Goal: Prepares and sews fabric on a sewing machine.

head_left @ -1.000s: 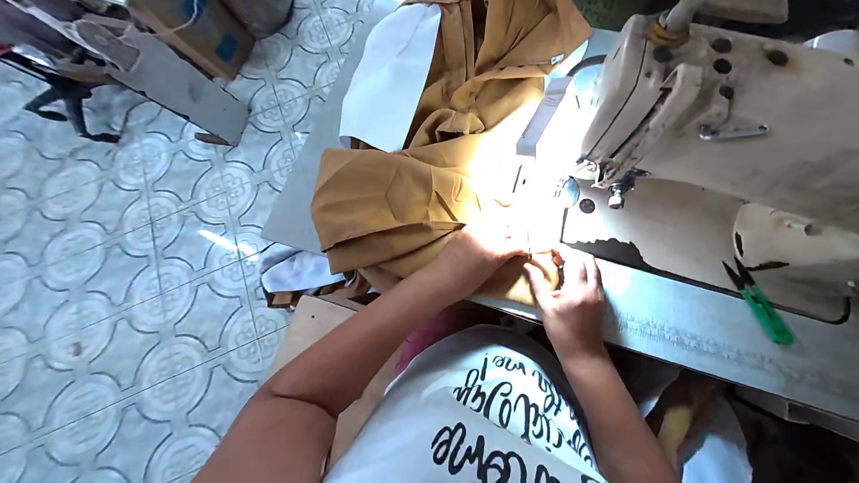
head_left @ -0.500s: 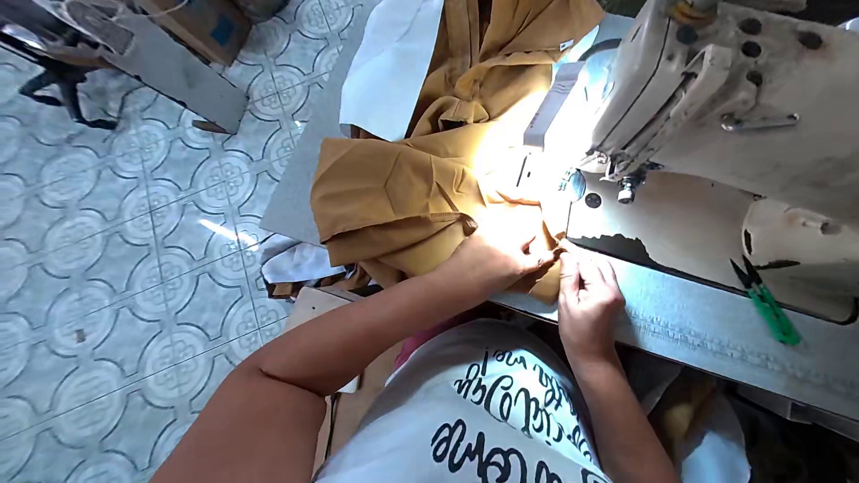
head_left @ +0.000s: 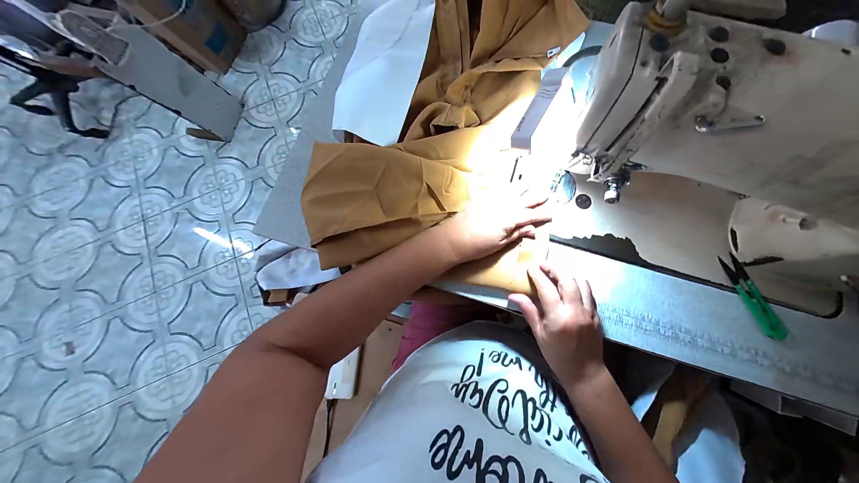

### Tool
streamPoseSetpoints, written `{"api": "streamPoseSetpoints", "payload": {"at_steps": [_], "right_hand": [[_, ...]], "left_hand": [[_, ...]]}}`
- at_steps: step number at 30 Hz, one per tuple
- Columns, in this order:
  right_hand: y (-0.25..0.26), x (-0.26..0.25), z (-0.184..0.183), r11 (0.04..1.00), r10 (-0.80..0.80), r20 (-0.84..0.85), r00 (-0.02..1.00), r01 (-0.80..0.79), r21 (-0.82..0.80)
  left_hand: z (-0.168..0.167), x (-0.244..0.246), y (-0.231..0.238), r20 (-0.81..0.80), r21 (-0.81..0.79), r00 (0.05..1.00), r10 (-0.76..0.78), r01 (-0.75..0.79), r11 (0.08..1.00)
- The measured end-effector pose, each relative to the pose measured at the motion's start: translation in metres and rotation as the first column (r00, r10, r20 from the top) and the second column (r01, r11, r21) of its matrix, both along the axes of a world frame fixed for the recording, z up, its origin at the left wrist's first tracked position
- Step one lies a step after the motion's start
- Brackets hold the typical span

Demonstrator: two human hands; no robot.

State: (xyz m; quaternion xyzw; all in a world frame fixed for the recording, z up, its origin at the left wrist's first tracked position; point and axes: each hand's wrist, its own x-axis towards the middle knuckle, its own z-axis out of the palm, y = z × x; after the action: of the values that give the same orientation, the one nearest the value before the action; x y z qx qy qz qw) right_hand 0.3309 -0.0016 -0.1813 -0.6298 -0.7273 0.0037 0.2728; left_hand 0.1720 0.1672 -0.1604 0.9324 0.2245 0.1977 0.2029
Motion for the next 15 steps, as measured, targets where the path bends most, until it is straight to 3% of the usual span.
{"api": "streamPoseSetpoints", "payload": {"at_steps": [9, 15], "right_hand": [[0.003, 0.031, -0.001, 0.987, 0.142, 0.126, 0.982, -0.15, 0.051], [0.01, 0.027, 0.013, 0.994, 0.101, 0.155, 0.983, -0.094, -0.047]], "left_hand": [[-0.004, 0.0, 0.005, -0.108, 0.014, 0.994, 0.0, 0.002, 1.0], [-0.01, 0.006, -0.013, -0.135, 0.053, 0.961, 0.242, -0.237, 0.97]]}}
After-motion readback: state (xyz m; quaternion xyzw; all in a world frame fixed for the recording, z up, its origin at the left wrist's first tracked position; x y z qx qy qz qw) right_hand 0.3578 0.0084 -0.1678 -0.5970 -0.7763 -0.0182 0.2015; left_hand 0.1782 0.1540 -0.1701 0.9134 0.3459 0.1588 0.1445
